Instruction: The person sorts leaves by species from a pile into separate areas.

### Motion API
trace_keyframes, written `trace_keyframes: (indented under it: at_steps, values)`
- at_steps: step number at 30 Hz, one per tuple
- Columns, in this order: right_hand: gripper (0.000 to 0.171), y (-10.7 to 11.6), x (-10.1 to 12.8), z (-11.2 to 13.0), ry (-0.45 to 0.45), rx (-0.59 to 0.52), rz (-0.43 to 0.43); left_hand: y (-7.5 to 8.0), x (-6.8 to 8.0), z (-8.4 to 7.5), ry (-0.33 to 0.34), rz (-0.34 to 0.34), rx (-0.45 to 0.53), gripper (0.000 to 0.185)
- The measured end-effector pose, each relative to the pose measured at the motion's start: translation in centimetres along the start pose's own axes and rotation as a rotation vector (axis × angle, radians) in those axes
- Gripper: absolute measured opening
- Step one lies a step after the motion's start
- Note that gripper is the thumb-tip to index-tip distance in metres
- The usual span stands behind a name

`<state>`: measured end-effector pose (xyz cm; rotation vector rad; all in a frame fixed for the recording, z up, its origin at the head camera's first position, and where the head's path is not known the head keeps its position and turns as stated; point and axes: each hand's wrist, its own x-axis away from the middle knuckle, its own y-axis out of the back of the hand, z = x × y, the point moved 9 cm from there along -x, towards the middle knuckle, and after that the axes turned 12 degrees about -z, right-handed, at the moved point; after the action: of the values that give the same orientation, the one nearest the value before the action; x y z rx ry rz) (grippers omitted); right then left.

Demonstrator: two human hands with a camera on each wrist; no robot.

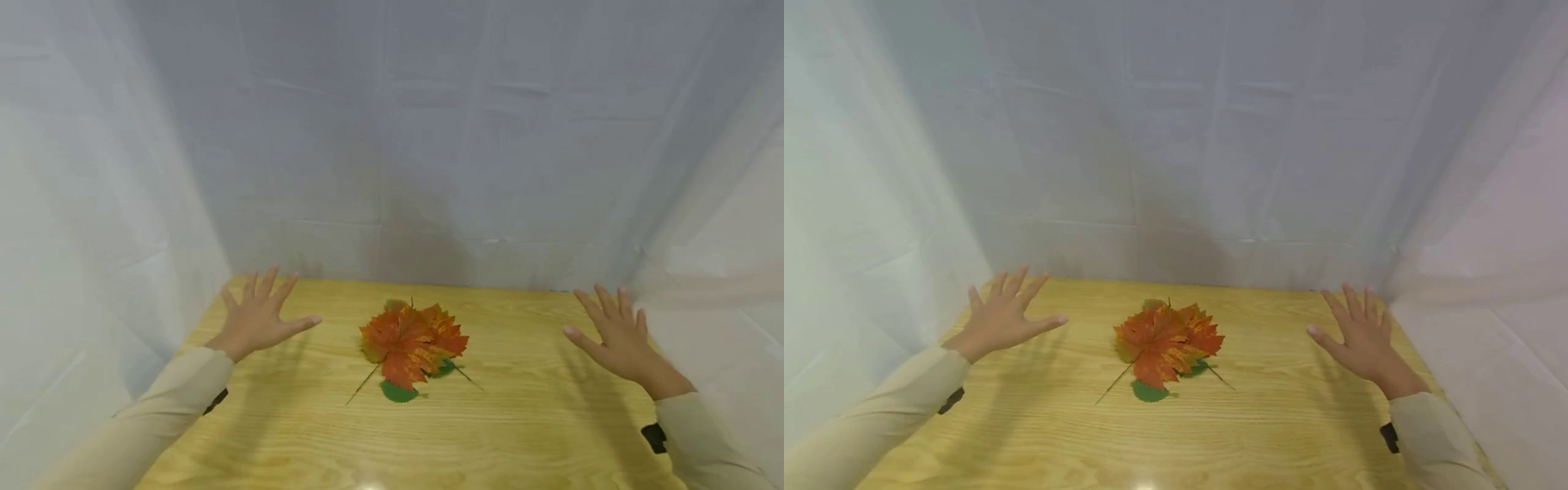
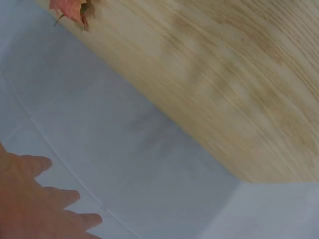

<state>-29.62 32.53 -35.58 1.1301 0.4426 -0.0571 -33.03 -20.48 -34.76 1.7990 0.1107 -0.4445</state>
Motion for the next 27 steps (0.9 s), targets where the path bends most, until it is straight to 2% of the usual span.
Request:
trace_keyframes:
  at_steps: [6, 12, 16, 21, 24, 27]
  values:
    - [0.075, -1.6, -0.2, 0.3, -0.007, -0.038, 0.012, -1.9, 0.0, -1.2, 0.017, 0.014, 0.073, 0.098]
    - [0.078, -5.0, -0.1, 1.5, -0.033, -0.127, 0.037, -5.9, 1.0, -3.0, 0.048, 0.05, 0.21, 0.098]
    - [0.078, -8.0, 0.1, 2.7, -0.031, -0.176, 0.037, -8.6, 2.0, -4.6, 0.067, 0.086, 0.369, 0.098]
    - [0.081, -12.0, 0.7, 4.6, -0.064, -0.315, 0.084, -11.2, 3.4, -5.9, 0.173, 0.163, 0.57, 0.095]
    - [0.084, -14.4, 1.3, 5.3, -0.136, -0.428, 0.16, -12.2, 4.1, -6.3, 0.239, 0.189, 0.632, 0.09]
    - [0.083, -16.3, 1.7, 5.9, -0.201, -0.51, 0.21, -12.9, 4.6, -6.6, 0.273, 0.201, 0.66, 0.084]
